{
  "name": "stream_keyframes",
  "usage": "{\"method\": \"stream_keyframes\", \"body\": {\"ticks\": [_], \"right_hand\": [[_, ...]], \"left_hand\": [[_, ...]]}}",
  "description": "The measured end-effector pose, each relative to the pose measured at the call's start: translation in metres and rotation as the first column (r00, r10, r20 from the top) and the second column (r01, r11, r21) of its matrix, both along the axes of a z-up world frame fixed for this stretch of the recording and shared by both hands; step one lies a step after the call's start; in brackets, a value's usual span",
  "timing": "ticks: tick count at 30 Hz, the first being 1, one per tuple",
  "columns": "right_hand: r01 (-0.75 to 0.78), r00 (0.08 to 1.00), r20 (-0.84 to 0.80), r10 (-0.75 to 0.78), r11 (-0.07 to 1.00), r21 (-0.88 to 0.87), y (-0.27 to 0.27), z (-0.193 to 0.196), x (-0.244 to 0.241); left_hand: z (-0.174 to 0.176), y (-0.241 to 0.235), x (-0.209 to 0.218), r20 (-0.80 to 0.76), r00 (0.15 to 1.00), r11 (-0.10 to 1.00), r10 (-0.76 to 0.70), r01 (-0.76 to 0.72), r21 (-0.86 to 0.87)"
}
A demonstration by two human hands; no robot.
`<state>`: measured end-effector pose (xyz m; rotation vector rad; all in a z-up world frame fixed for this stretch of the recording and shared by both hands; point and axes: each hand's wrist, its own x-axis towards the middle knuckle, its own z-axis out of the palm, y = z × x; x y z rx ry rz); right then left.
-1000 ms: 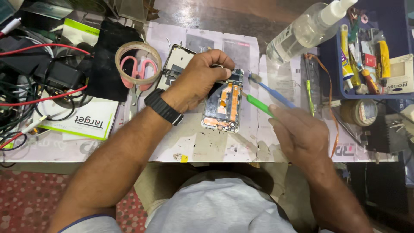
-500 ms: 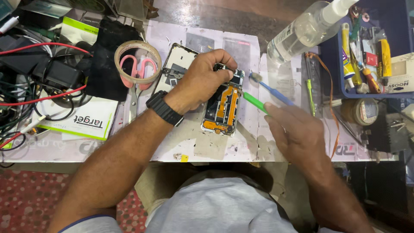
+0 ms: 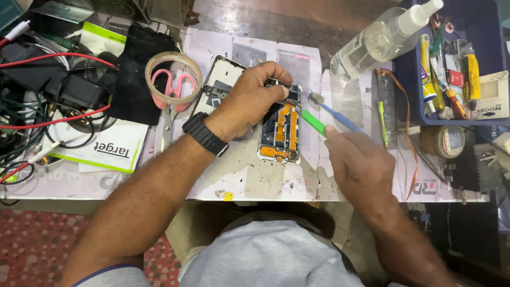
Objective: The person disassembles a white smartphone, removes the motherboard, and uses a small brush to clean the internal components. They then reposition the motherboard within the phone chassis.
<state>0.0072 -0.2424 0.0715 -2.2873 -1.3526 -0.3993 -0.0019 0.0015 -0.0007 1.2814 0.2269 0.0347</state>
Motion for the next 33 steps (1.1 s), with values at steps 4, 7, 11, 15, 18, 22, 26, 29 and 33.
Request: {"method": "stream_keyframes", "body": {"ticks": [4, 7, 11, 15, 18, 22, 26, 29, 33], "right_hand": [[-0.010, 1.000, 0.018, 0.010, 1.000, 0.017, 0.0019, -0.0002, -0.0003], [0.013, 0.999, 0.037, -0.014, 1.000, 0.028, 0.0033, -0.0018, -0.0013], [-0.003, 0.999, 0.037, 0.001, 0.999, 0.035, 0.0033, -0.0014, 0.0003], [0.002, 0.999, 0.051, -0.003, 1.000, 0.031, 0.0039, -0.0019, 0.0004], [0.006, 0.999, 0.041, -0.007, 0.999, 0.032, 0.0040, -0.0026, 0.0002], [-0.013, 0.999, 0.041, 0.011, 0.999, 0.048, 0.0034, -0.0038, 0.0007], [0.009, 1.000, 0.023, -0.010, 0.999, 0.042, 0.0021, -0.0050, 0.0006], [0.011, 1.000, 0.025, -0.012, 0.999, 0.034, 0.0008, -0.0065, 0.0010], [0.019, 1.000, 0.014, -0.020, 1.000, 0.022, -0.0012, -0.0083, 0.0010]], "left_hand": [[0.0016, 0.0003, 0.0003, -0.001, 1.000, 1.000, 0.003, -0.003, -0.013], [0.0014, 0.0011, 0.0010, -0.036, 0.999, 0.997, -0.005, 0.002, -0.078], [-0.0006, 0.0018, 0.0026, -0.047, 0.999, 0.992, -0.012, 0.006, -0.123], [-0.0040, 0.0022, 0.0045, -0.048, 0.999, 0.995, -0.017, 0.012, -0.098], [-0.0058, 0.0017, 0.0041, -0.032, 0.999, 0.994, -0.008, 0.004, -0.112], [-0.0042, 0.0018, 0.0036, -0.035, 0.999, 0.995, -0.011, 0.008, -0.096], [-0.0004, 0.0030, 0.0027, -0.090, 0.996, 0.995, -0.024, 0.015, -0.094], [0.0002, 0.0024, 0.0027, -0.082, 0.996, 0.991, -0.030, 0.019, -0.131], [-0.0017, 0.0025, 0.0017, -0.034, 0.999, 0.996, -0.022, 0.019, -0.087]]}}
